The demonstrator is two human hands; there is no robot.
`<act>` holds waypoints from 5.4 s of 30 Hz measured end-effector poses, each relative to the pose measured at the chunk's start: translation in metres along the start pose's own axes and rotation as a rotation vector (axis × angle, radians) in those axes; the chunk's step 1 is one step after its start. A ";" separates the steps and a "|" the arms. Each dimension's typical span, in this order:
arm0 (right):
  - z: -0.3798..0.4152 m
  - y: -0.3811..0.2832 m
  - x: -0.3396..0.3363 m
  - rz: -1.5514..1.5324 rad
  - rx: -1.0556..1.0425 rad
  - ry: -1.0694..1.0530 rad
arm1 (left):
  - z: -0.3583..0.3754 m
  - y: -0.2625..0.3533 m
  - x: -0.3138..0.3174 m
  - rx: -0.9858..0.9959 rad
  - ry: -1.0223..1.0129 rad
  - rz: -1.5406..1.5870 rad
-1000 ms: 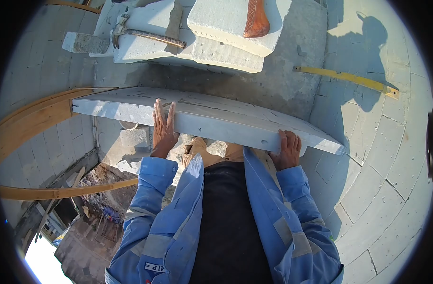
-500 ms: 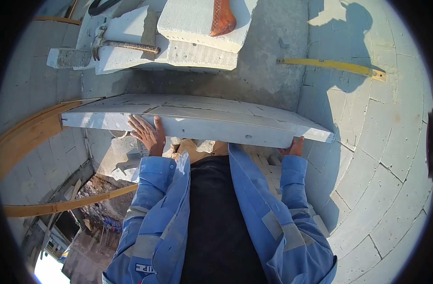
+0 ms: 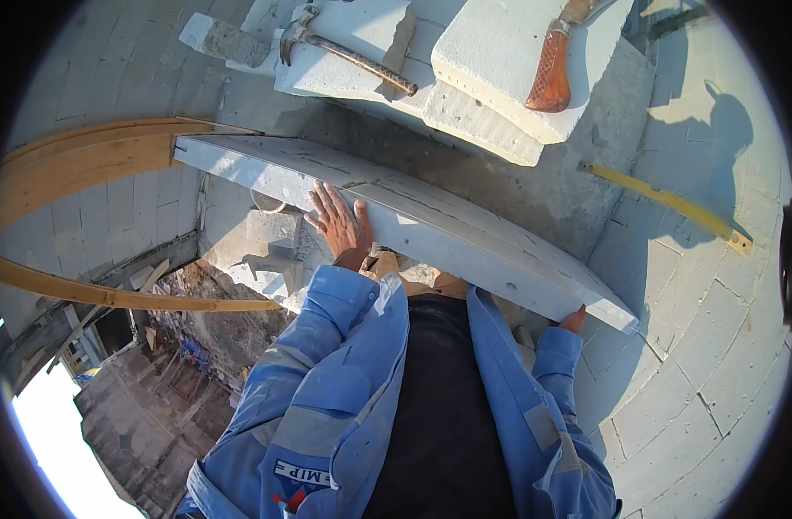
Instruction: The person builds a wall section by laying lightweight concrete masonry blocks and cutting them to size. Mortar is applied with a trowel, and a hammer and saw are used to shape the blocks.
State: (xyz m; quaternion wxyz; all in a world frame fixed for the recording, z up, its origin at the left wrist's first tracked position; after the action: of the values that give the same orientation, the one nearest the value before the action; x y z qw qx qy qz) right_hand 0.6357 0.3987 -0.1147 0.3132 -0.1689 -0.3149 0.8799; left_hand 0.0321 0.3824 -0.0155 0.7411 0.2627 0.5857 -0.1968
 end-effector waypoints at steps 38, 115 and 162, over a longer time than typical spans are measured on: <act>0.365 -0.035 0.635 1.634 -1.798 -0.756 | 0.008 -0.051 0.040 -0.746 -0.042 1.590; 0.305 0.049 0.395 1.429 -1.373 -1.744 | 0.035 -0.005 0.038 -0.359 0.168 1.809; 0.200 -0.083 0.013 1.064 -0.935 -0.557 | 0.136 0.138 -0.044 0.646 0.057 0.460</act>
State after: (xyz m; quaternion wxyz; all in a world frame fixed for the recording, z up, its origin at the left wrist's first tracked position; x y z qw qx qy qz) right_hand 0.5645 0.3679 0.0880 -0.3485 -0.1848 -0.5982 0.6975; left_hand 0.2076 0.4056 0.0733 0.6285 0.6119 0.4401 -0.1923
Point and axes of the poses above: each hand's wrist, its own z-axis away from the middle knuckle, its own x-axis out of the palm, y = z × x, the point moved 8 cm from there along -z, towards the middle knuckle, and after that the axes turned 6 degrees about -x, right-handed, at the moved point
